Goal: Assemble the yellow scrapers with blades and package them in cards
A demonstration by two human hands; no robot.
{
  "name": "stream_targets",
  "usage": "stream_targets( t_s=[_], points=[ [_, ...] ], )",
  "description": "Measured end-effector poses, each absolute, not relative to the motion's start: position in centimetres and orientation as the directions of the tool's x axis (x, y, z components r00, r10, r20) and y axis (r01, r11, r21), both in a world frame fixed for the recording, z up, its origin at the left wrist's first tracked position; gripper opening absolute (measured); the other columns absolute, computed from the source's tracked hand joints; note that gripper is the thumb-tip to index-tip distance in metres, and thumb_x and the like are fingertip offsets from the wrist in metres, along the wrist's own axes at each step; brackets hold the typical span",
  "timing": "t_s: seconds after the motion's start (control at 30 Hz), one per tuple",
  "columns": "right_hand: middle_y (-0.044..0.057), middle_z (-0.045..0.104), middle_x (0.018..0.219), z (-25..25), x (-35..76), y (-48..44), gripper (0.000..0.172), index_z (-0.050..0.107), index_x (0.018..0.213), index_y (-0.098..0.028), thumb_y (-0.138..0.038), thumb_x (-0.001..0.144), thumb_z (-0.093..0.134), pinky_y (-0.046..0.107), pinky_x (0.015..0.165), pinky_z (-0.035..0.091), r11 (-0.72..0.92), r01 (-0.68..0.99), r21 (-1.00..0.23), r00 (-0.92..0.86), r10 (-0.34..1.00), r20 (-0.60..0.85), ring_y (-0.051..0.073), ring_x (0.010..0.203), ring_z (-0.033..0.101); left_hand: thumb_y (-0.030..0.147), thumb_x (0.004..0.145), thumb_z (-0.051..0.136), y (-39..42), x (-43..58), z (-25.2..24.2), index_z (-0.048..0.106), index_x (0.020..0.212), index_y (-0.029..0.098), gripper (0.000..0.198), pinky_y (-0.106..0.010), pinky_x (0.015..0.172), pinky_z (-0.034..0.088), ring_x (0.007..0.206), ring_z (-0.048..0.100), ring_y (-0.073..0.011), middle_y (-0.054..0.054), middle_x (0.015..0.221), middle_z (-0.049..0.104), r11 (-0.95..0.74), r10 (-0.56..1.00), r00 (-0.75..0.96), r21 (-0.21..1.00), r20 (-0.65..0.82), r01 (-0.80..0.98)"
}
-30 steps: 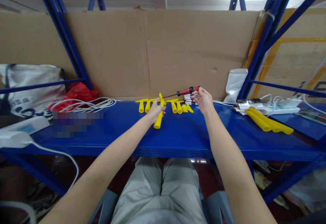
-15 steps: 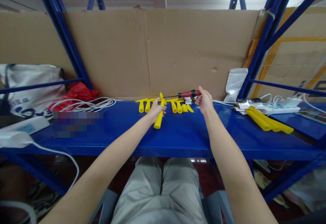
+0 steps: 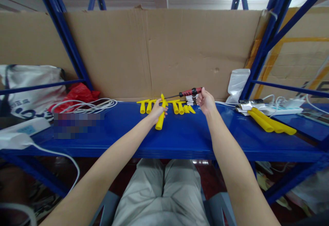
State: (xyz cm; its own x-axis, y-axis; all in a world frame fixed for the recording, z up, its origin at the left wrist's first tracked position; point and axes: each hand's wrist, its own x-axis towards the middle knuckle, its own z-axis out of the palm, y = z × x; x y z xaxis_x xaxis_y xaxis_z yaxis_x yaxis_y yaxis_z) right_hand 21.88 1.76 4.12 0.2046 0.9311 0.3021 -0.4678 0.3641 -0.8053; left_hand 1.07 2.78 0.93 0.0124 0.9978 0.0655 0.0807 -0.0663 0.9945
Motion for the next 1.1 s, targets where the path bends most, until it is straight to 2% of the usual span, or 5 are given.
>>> stream_targets(
  t_s=[0.33, 0.47, 0.77, 0.97, 1.1],
  points=[
    [-0.009, 0.032, 0.039, 3.6, 22.5, 2.7, 0.041, 0.037, 0.06, -0.022, -0.044, 0.07, 0.07, 0.018, 0.03, 0.025, 0.328, -0.453, -0.829, 0.261, 0.938, 0.228, 0.005, 0.033, 0.031, -0.004, 0.073, 0.045, 2.6, 1.1, 1.0, 0.03, 0.136, 0.027, 0.072, -0.015, 0.037, 0.035, 0.042, 0.047, -0.0051, -0.001, 0.086, 0.061, -0.077, 0.997, 0.025, 0.994, 0.076, 0.08],
    [-0.011, 0.03, 0.036, 3.6, 22.3, 2.5, 0.032, 0.048, 0.068, -0.022, -0.046, 0.072, 0.068, 0.017, 0.028, 0.022, 0.334, -0.433, -0.837, 0.261, 0.936, 0.238, 0.005, 0.029, 0.029, -0.003, 0.073, 0.046, 2.6, 1.1, 1.2, 0.031, 0.135, 0.028, 0.071, -0.015, 0.037, 0.035, 0.042, 0.048, -0.0049, -0.001, 0.084, 0.061, -0.061, 0.998, 0.026, 0.995, 0.059, 0.08],
    [-0.002, 0.06, 0.056, 4.6, 21.7, 1.7, 0.028, 0.052, 0.071, -0.018, -0.035, 0.092, 0.046, 0.015, 0.037, 0.038, 0.238, -0.521, -0.82, 0.297, 0.951, 0.087, 0.006, 0.045, 0.054, -0.003, 0.073, 0.045, 2.5, 1.0, 1.1, 0.03, 0.136, 0.028, 0.072, -0.014, 0.036, 0.035, 0.043, 0.048, -0.0054, 0.0, 0.082, 0.061, -0.066, 0.998, 0.025, 0.994, 0.064, 0.092],
    [-0.009, 0.042, 0.045, 4.0, 22.1, 2.2, 0.034, 0.044, 0.065, -0.02, -0.044, 0.079, 0.064, 0.015, 0.034, 0.033, 0.292, -0.474, -0.831, 0.238, 0.951, 0.198, 0.004, 0.035, 0.038, -0.002, 0.073, 0.045, 2.7, 1.0, 0.9, 0.029, 0.137, 0.029, 0.073, -0.015, 0.038, 0.036, 0.044, 0.049, -0.0058, -0.002, 0.087, 0.061, -0.066, 0.998, 0.021, 0.993, 0.065, 0.098],
    [-0.008, 0.042, 0.047, 3.9, 22.2, 2.4, 0.034, 0.045, 0.066, -0.02, -0.044, 0.076, 0.066, 0.016, 0.034, 0.033, 0.295, -0.469, -0.833, 0.275, 0.944, 0.18, 0.005, 0.037, 0.04, -0.001, 0.074, 0.046, 2.8, 1.1, 0.9, 0.029, 0.136, 0.029, 0.072, -0.014, 0.038, 0.036, 0.044, 0.049, -0.0052, -0.002, 0.087, 0.062, -0.06, 0.998, 0.022, 0.993, 0.058, 0.103]
  ],
)
